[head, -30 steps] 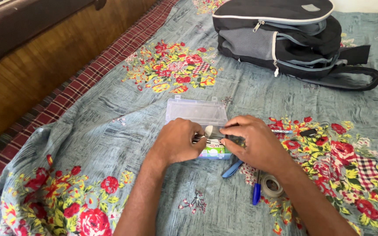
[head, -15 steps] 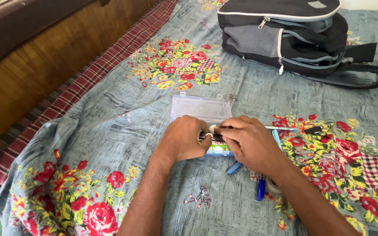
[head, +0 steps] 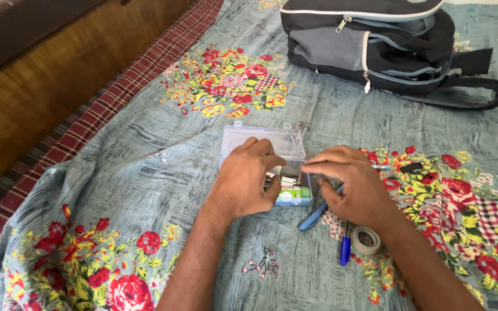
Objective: The person packs a black backpack with a cap, keys, a small container, and a blue-and-white round container. They then retrieve a clear plastic box, open it, and place several small items including a green tube, a stapler, and tape inside. The person closes the box and places it on the bed.
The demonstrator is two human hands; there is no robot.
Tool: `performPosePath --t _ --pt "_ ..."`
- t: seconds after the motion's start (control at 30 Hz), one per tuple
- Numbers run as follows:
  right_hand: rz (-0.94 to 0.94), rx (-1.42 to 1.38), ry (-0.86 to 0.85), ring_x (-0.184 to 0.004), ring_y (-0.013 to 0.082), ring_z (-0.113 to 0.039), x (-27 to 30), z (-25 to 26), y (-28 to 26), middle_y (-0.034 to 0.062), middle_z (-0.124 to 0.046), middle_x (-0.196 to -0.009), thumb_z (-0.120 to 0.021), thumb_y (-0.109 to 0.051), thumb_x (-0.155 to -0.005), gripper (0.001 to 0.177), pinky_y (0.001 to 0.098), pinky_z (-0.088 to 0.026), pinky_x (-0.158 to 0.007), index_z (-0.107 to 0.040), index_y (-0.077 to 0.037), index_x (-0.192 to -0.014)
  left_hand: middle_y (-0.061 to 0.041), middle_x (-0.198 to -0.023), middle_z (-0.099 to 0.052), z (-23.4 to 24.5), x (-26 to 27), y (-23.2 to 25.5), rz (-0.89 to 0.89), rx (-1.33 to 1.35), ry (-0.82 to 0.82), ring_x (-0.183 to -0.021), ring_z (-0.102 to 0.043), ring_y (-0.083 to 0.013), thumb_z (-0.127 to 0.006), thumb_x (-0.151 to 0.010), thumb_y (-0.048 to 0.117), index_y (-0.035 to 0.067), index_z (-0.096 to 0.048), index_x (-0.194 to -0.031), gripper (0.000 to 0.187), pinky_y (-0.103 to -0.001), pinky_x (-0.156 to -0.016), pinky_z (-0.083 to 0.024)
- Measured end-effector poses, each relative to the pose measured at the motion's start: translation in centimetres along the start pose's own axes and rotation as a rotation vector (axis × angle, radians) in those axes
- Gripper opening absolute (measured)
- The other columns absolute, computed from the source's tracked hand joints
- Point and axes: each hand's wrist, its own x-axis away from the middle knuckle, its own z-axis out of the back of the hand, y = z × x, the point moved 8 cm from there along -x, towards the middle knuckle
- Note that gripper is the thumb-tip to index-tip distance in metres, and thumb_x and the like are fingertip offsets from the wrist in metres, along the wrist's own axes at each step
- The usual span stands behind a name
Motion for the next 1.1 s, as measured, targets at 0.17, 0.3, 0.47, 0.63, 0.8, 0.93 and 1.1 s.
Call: performPosePath --t 0.17,0.3,0.47,0.63,0.8,0.93,1.1 --pt "0.058 -0.003 -0.038 -0.115 0.0267 -0.064 0.1 -0.6 -0.1 0.0027 -0.075 -0.114 -0.062 0.004 -0.067 0.041 0.0442 -0.046 -0.102 -0.08 -0.011 -0.101 -0.012 -0.092 -0.065 -1.0 0.2 0.0 -0.043 0.062 -0.036 -0.093 -0.062 -0.0316 -0.071 -0.071 0.008 0.007 -0.079 -0.092 0.022 -0.045 -0.084 -0.051" --pt "0.051 0.074 -0.109 -0.111 0.0259 -0.064 0.0 -1.1 0.1 -0.0001 -0.076 -0.109 -0.062 0.004 -0.063 0.042 0.0449 -0.045 -0.097 -0.083 -0.014 -0.096 -0.012 -0.092 -0.066 -1.9 0.3 -0.4 -0.04 0.045 -0.046 -0.093 -0.063 -0.0318 -0.071 -0.072 0.006 0.009 -0.081 -0.091 0.021 -0.045 -0.081 -0.051" --pt "0.055 0.106 -0.071 -0.109 0.0254 -0.063 -0.5 -0.6 -0.9 -0.0004 -0.076 -0.108 -0.063 0.001 -0.065 0.038 0.0451 -0.044 -0.098 -0.082 -0.015 -0.094 -0.011 -0.091 -0.067 -1.7 0.2 -0.5 -0.012 0.081 -0.019 -0.091 -0.063 -0.0314 -0.07 -0.073 0.003 0.01 -0.081 -0.09 0.021 -0.044 -0.081 -0.052" --pt "0.085 0.044 0.093 -0.112 0.0291 -0.063 0.4 0.7 -1.4 0.0065 -0.073 -0.118 -0.06 0.002 -0.07 0.042 0.0457 -0.046 -0.1 -0.076 -0.009 -0.107 -0.009 -0.089 -0.07 0.3 0.9 -2.3 0.068 0.159 0.206 -0.093 -0.066 -0.0296 -0.066 -0.078 0.0 0.009 -0.079 -0.092 0.021 -0.041 -0.081 -0.054" --pt "0.041 -0.007 0.044 -0.109 0.0273 -0.065 0.1 0.9 -1.2 0.0049 -0.074 -0.114 -0.059 0.001 -0.07 0.041 0.0442 -0.048 -0.099 -0.075 -0.01 -0.105 -0.008 -0.083 -0.07 3.7 3.5 -5.3 0.331 0.054 0.471 -0.079 -0.068 -0.0262 -0.067 -0.079 0.002 0.008 -0.078 -0.088 0.015 -0.039 -0.075 -0.056" --pt "0.056 -0.03 0.014 -0.109 0.029 -0.064 0.0 0.9 -1.7 0.0063 -0.074 -0.114 -0.062 -0.001 -0.071 0.038 0.0454 -0.047 -0.099 -0.075 -0.01 -0.106 -0.009 -0.083 -0.072 5.2 6.1 -5.5 0.398 -0.09 0.569 -0.079 -0.067 -0.0276 -0.069 -0.077 0.005 0.008 -0.077 -0.084 0.011 -0.04 -0.077 -0.054" --pt "0.126 -0.064 -0.015 -0.112 0.0313 -0.062 0.0 0.2 -3.0 0.0084 -0.072 -0.115 -0.069 -0.007 -0.07 0.034 0.0462 -0.044 -0.097 -0.078 -0.011 -0.103 -0.009 -0.095 -0.069 3.6 7.0 -4.0 0.395 -0.148 0.418 -0.097 -0.061 -0.0311 -0.068 -0.07 0.009 0.011 -0.079 -0.079 0.014 -0.045 -0.086 -0.048"
